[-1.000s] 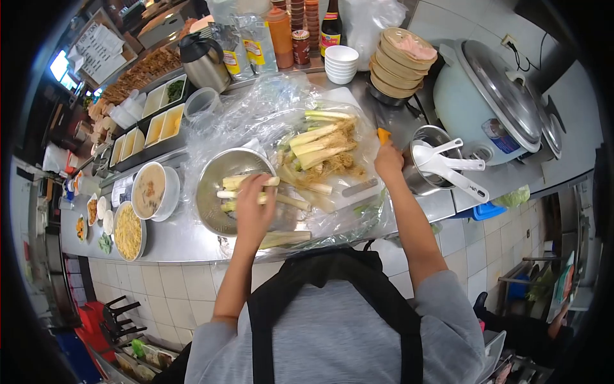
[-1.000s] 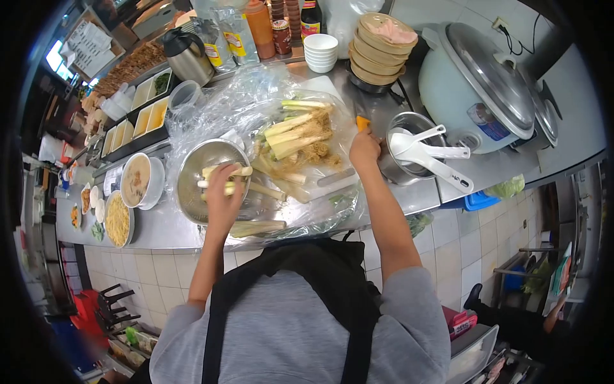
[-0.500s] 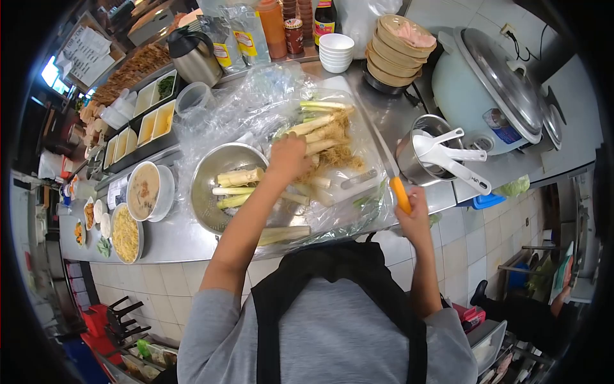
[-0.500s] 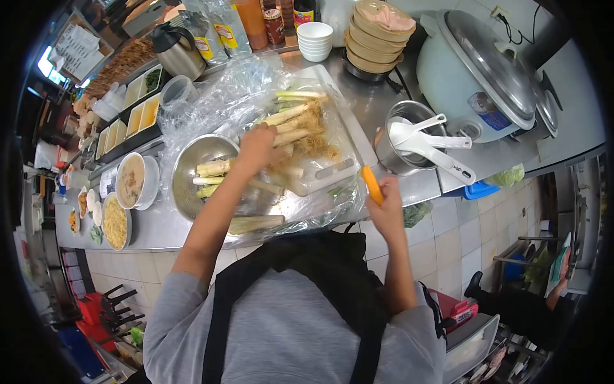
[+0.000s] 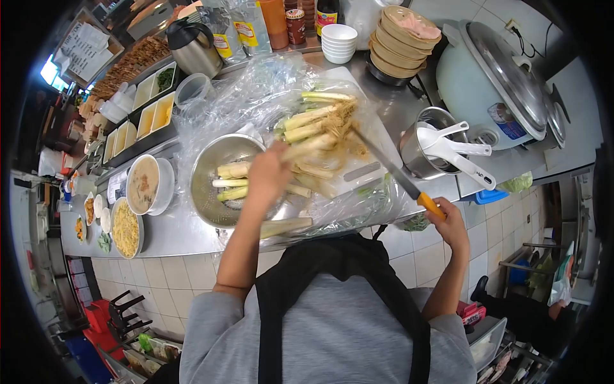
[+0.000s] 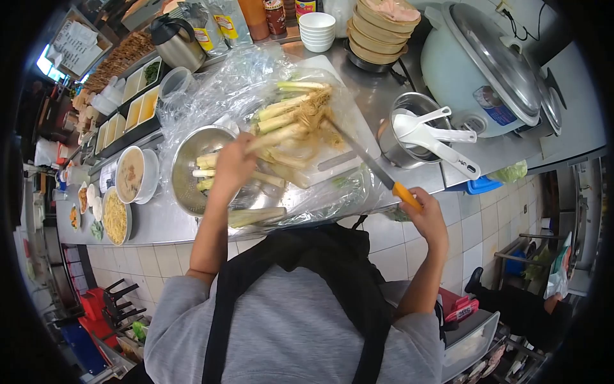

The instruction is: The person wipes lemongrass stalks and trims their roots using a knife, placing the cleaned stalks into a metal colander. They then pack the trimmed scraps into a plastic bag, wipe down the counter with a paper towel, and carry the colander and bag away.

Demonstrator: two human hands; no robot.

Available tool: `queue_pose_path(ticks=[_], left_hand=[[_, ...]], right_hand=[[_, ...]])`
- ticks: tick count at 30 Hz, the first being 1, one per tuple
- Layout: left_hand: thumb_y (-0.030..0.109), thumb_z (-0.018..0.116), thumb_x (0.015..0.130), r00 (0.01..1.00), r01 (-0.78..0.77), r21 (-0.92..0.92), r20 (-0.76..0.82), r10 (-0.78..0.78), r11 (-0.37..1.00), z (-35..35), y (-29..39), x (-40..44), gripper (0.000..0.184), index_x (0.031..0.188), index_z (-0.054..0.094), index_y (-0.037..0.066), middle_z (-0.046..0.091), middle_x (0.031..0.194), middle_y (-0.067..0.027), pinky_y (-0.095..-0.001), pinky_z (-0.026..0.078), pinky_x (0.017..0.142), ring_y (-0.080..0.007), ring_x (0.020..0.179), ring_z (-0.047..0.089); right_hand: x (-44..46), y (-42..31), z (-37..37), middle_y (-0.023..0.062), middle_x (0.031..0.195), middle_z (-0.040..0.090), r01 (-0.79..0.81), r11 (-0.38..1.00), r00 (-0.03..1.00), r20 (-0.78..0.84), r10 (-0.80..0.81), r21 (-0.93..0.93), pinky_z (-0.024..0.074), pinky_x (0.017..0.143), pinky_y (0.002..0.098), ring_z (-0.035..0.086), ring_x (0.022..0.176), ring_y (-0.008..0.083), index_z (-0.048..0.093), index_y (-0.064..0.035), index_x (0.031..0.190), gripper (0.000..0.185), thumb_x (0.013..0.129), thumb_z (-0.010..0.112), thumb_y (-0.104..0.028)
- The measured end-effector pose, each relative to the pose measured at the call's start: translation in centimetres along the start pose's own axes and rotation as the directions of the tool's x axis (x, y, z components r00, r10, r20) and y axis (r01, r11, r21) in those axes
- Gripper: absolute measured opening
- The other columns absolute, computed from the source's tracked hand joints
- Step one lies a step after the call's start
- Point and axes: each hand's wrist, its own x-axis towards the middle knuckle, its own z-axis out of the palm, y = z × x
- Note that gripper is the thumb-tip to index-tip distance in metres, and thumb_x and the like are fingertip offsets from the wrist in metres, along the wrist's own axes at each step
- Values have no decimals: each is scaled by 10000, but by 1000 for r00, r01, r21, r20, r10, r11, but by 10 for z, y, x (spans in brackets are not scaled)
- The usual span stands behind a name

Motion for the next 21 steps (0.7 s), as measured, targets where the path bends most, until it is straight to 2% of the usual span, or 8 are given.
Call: queue_pose_path(ticks=[2, 6, 8, 12, 14, 18, 20, 21], left_hand=[[84, 584, 716, 997, 32, 51, 67, -35, 998, 32, 7, -13, 248, 957, 546, 41, 618, 815, -191, -458, 447, 693, -370, 765, 596], [82, 587, 683, 997, -16, 126, 80, 5, 992, 76, -5, -29, 314, 991, 525, 65, 603, 849, -179, -455, 441, 693, -357, 776, 594], [77, 582, 664, 997, -71, 174, 6, 71, 982, 78, -10, -36, 345, 1001, 510, 78, 585, 865, -168, -456, 434, 701, -349, 806, 584], [89, 559, 695, 1000, 1, 214, -13, 1, 977, 76, -13, -55, 329, 1023, 535, 89, 582, 865, -160, -454, 428, 702, -342, 841, 568], [116, 562, 713, 995, 88, 178, 35, -96, 980, 70, -10, -62, 318, 1029, 538, 91, 571, 929, -149, -451, 428, 709, -334, 880, 560], [178, 596, 735, 995, 98, 183, -20, -96, 978, 75, -14, -67, 361, 1083, 542, 100, 554, 983, -132, -441, 420, 748, -318, 925, 542], [231, 616, 757, 982, -107, 256, -125, 143, 961, 79, -13, -60, 416, 1146, 533, 108, 539, 1013, -115, -435, 407, 790, -303, 948, 525], [231, 616, 757, 982, -104, 255, -128, 141, 961, 83, -15, -58, 416, 1146, 533, 108, 539, 1013, -115, -435, 407, 790, -303, 948, 525]], right_hand=[[6, -1, 4, 117, 736, 613, 93, 996, 988, -126, -93, -6, 436, 627, 291, 559, 658, 162, 552, 2, 989, 260, 774, 642, -115], [4, -11, 4, 155, 726, 605, 147, 984, 974, -157, -161, -101, 434, 615, 319, 572, 640, 235, 541, -3, 981, 255, 786, 626, -143], [-11, -30, -5, 185, 726, 595, 108, 971, 984, -114, -134, -211, 430, 613, 334, 576, 645, 286, 534, -4, 978, 269, 787, 627, -167], [-37, -54, -29, 185, 723, 589, 95, 955, 993, -45, -112, -281, 429, 612, 339, 569, 638, 276, 535, -4, 959, 270, 782, 634, -183], [-44, -67, -42, 174, 714, 579, 35, 959, 996, 92, -10, -281, 431, 610, 325, 551, 618, 266, 541, -2, 960, 283, 780, 641, -196], [-32, -50, -31, 146, 707, 570, 168, 966, 973, 191, -130, -195, 427, 608, 297, 534, 612, 226, 548, -2, 966, 275, 788, 636, -192], [-14, -42, -14, 121, 716, 570, 253, 952, 952, 222, -212, -174, 423, 618, 281, 525, 632, 185, 551, -6, 995, 272, 804, 624, -185], [-8, -37, -11, 121, 716, 570, 255, 951, 951, 224, -214, -176, 423, 618, 281, 525, 632, 185, 551, -6, 995, 272, 804, 624, -185]])
